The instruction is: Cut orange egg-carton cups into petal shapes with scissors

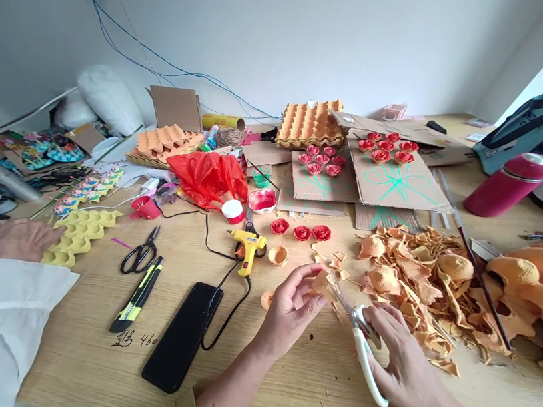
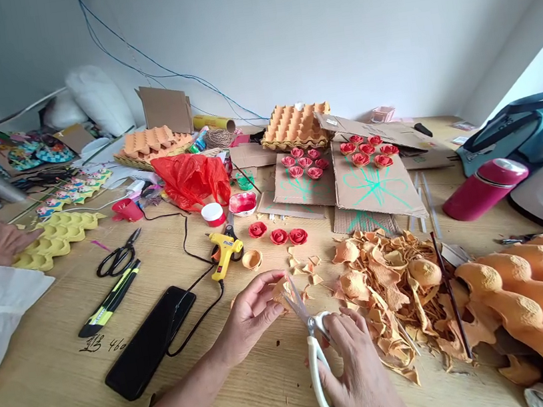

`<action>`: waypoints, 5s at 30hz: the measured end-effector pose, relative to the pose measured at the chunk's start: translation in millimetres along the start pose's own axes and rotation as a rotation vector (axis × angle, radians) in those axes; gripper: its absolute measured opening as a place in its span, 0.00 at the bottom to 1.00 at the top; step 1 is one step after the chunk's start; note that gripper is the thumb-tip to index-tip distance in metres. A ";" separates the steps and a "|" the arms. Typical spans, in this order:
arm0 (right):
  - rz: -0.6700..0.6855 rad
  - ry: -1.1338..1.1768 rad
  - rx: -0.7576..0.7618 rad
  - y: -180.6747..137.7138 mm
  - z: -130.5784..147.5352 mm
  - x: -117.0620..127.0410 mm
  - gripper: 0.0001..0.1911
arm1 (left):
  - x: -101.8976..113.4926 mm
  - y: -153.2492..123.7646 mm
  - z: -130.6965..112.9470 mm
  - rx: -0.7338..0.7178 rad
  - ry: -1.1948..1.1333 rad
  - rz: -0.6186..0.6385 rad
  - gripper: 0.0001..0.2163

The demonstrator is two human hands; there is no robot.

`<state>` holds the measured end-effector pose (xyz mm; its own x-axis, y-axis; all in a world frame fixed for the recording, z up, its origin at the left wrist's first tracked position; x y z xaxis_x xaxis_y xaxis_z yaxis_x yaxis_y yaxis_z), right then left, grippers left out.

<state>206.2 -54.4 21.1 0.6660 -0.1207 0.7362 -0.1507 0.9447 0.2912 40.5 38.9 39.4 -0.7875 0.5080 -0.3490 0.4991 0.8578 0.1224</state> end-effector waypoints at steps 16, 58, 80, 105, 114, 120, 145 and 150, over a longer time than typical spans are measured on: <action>-0.010 -0.156 0.009 0.8 2.7 3.2 0.12 | -0.9 -3.0 -3.6 -0.175 0.353 -0.004 0.17; -0.108 -0.090 0.082 -0.4 11.8 4.4 0.10 | -3.2 -1.2 -2.3 0.050 -0.038 0.088 0.18; -0.127 -0.008 0.128 -4.7 16.6 7.0 0.14 | -1.3 -0.9 -9.9 -0.007 -0.019 0.100 0.19; -0.054 -0.088 0.065 1.0 8.9 5.6 0.08 | -3.1 -4.5 -14.9 -0.234 0.286 0.108 0.22; -0.058 -0.006 0.067 -2.4 12.2 5.3 0.13 | -6.6 -4.5 -16.4 -0.123 0.177 0.077 0.19; -0.087 0.013 0.086 -3.2 11.6 4.8 0.13 | -3.1 -5.1 -10.9 -0.139 0.168 0.044 0.20; -0.032 -0.032 0.072 -5.2 10.0 0.9 0.12 | -5.4 -5.3 1.8 -0.024 -0.041 0.110 0.16; -0.042 0.029 0.035 -5.7 8.3 -1.1 0.13 | -7.1 -4.8 -0.4 0.002 -0.076 0.083 0.17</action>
<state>200.2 -62.2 23.7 0.6928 -0.1508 0.7052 -0.1472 0.9278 0.3429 43.5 31.3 41.7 -0.7139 0.5696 -0.4073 0.5620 0.8131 0.1520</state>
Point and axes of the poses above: each hand's wrist, its own y-axis towards the middle knuckle, its own x-axis out of the back of the hand, z = x × y, the point moved 4 cm from there along y, towards the middle knuckle, and after that the axes turned 4 degrees about -x, right-handed, at the moved point
